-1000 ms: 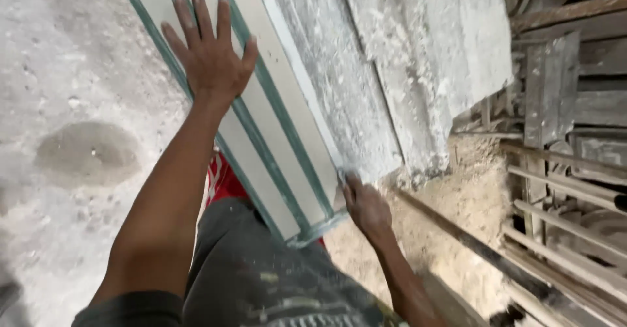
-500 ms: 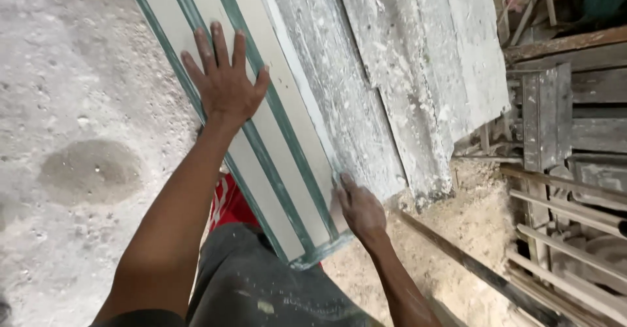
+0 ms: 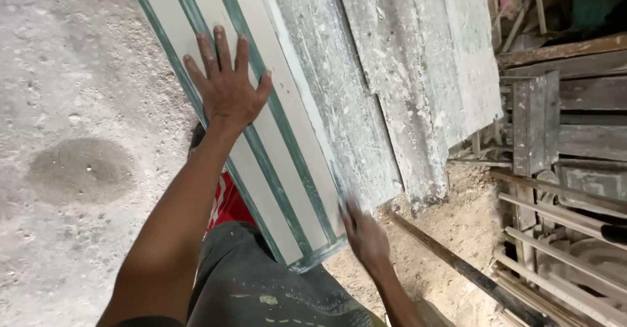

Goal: The person sands a long, striped wooden plank resting on a workbench using a sanding block. They move along the length of the plank, applying pressure and smoothing the surface. The camera moves erratically during the process.

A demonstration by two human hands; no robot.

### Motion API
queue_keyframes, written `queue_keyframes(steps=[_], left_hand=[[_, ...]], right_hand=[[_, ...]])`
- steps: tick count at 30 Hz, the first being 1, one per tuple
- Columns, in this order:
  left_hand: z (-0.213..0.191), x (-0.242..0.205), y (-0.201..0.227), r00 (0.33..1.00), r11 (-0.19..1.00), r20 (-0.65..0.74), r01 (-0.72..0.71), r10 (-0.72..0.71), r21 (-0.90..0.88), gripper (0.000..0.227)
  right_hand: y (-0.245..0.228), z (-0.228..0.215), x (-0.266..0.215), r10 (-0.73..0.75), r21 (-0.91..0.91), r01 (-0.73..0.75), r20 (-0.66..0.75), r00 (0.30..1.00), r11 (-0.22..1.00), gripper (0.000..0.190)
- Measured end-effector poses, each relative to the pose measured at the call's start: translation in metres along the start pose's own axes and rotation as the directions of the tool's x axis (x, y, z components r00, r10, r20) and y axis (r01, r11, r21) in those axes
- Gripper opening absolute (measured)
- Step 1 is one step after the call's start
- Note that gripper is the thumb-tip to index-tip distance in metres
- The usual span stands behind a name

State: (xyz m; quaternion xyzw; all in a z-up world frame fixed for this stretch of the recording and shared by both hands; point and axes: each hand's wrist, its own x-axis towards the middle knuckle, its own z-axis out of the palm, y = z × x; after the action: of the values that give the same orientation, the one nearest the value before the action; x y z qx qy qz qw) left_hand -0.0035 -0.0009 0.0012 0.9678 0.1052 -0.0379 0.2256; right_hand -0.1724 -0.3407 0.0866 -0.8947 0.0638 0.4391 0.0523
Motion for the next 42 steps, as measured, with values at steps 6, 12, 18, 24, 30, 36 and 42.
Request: queue_keyframes(steps=[6,12,18,24,30,36,42], left_hand=[[0.001,-0.001,0.0,1.0,0.998,0.016,0.019,-0.02,0.053,0.08],[0.009,0.002,-0.002,0.993,0.999,-0.112,-0.034,0.036,0.015,0.077],[0.005,-0.002,-0.004,0.994,0.996,0.081,0.062,-0.067,0.06,0.082],[0.016,-0.002,-0.003,0.999,1.0,0.024,0.027,-0.027,0.016,0.083],[0.014,-0.002,-0.004,0.995,0.999,-0.102,0.021,-0.016,0.048,0.08],[0.012,0.001,0.0,0.999,0.999,-0.023,0.041,-0.04,0.028,0.083],[0.008,0.001,-0.002,0.999,0.999,0.001,0.034,-0.034,-0.01,0.083]], right_hand=[[-0.023,-0.019,0.019,-0.026,-0.034,0.025,-0.013,1.0,0.999,0.055],[-0.066,-0.057,0.032,-0.129,0.098,0.142,-0.134,0.983,0.985,0.056],[-0.01,-0.013,0.0,0.284,-0.059,-0.28,0.101,0.953,0.958,0.057],[-0.107,-0.088,0.067,-0.034,0.018,0.035,-0.07,0.997,0.999,0.056],[-0.023,-0.016,-0.001,0.089,-0.11,-0.087,0.006,0.996,0.99,0.057],[-0.061,-0.047,0.05,-0.028,-0.111,0.027,-0.009,1.0,0.993,0.043],[-0.049,-0.034,0.028,-0.039,-0.031,0.038,-0.032,0.999,0.999,0.056]])
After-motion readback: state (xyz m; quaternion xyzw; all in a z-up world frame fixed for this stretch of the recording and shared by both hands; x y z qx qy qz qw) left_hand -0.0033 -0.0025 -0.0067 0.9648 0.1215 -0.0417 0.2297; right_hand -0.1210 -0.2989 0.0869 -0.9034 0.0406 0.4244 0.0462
